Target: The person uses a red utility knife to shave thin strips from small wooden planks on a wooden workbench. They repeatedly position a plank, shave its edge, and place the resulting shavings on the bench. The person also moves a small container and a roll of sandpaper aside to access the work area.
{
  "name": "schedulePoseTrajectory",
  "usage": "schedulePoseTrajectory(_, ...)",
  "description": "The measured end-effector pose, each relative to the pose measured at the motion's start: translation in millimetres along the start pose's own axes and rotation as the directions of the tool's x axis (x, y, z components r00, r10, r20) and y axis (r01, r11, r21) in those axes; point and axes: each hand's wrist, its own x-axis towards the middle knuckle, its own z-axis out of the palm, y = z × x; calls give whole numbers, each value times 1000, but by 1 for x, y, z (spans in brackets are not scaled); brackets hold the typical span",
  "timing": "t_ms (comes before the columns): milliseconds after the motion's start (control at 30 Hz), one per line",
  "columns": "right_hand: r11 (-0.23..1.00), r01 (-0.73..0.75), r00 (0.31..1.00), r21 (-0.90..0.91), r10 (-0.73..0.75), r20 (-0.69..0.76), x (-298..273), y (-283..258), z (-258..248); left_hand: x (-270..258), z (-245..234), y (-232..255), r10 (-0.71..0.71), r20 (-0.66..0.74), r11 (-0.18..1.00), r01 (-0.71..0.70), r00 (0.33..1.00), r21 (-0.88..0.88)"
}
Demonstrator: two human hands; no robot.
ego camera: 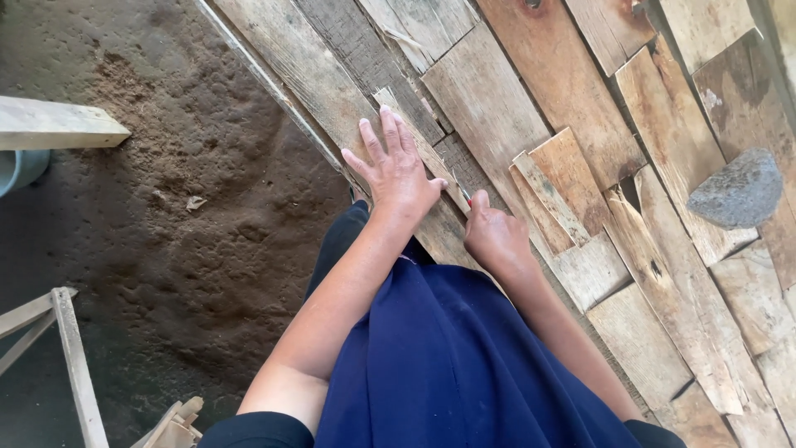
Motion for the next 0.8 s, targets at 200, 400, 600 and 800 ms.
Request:
schedulePoseTrajectory(200, 998, -37, 999, 59, 36, 19, -16, -6, -7, -1, 1, -1, -5, 19, 1000, 5, 1000, 27)
schedulePoseTrajectory(400, 998, -56, 998, 27, 55, 23, -24, 0, 0, 1, 6, -2, -10, 9, 999, 10, 1000, 31)
schedulePoseTrajectory(600, 998, -55, 998, 30, 55, -3, -23, 3, 7, 0, 8, 0, -8, 24, 998, 6, 1000, 62)
schedulePoseTrajectory(800, 999, -35, 999, 1, 35, -20, -28, 2, 5, -1, 5, 6, -20, 50, 999, 17, 999, 44)
